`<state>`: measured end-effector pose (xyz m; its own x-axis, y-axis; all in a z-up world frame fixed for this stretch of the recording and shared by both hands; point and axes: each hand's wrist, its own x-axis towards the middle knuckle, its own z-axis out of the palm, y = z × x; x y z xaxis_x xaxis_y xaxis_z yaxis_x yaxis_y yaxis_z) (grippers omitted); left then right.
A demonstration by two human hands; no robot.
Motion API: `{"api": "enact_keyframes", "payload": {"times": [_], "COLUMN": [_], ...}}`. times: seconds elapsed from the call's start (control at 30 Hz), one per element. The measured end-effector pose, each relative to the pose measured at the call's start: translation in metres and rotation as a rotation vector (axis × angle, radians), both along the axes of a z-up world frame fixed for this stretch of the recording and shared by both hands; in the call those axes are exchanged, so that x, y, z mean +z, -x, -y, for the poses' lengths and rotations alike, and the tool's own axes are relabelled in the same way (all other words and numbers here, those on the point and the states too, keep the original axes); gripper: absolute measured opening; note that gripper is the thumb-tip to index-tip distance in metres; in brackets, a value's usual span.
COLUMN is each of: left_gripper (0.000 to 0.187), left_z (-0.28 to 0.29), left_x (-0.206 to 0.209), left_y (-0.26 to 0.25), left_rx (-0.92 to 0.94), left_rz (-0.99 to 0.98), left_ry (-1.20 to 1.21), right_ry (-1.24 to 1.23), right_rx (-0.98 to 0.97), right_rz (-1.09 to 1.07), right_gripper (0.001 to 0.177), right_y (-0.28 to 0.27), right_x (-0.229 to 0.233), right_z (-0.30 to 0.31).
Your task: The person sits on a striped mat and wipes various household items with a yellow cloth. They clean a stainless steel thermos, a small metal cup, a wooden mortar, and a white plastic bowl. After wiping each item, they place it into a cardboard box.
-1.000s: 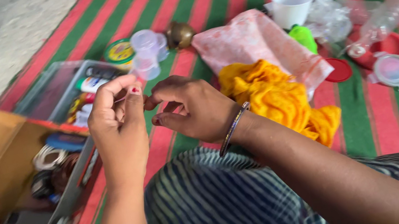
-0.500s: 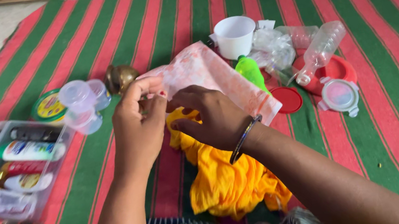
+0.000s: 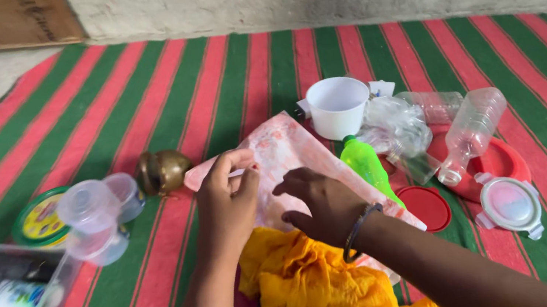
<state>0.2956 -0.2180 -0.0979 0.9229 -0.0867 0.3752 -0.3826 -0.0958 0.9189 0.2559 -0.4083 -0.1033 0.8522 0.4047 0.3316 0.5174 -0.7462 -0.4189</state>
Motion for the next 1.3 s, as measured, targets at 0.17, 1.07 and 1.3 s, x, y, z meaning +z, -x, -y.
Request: {"api": "enact_keyframes", "payload": {"times": [0.17,1.07,1.3], "left_gripper": [0.025,0.035,0.054], "left_z": [-0.007,0.0,0.003], "left_x": [-0.038,-0.046,-0.013], "left_y": [-0.006,-0.005,0.024], "left_rx": [0.043,0.094,0.11], "left_rz": [-0.028,-0.087,-0.161], "left_ry": [-0.042,-0.145,-0.128], "right_ry": [0.093,0.404,0.252], "right_rx": [-0.137,-0.49,0.03], "right_rz": [0.007,0.14,0.45], "right_gripper": [0.07,0.021,0.025], "right_y": [-0.065,-0.091,0.019], "right_x": [-0.052,-0.049,0.0], "right_z": [0.049,0.1,0.043]}}
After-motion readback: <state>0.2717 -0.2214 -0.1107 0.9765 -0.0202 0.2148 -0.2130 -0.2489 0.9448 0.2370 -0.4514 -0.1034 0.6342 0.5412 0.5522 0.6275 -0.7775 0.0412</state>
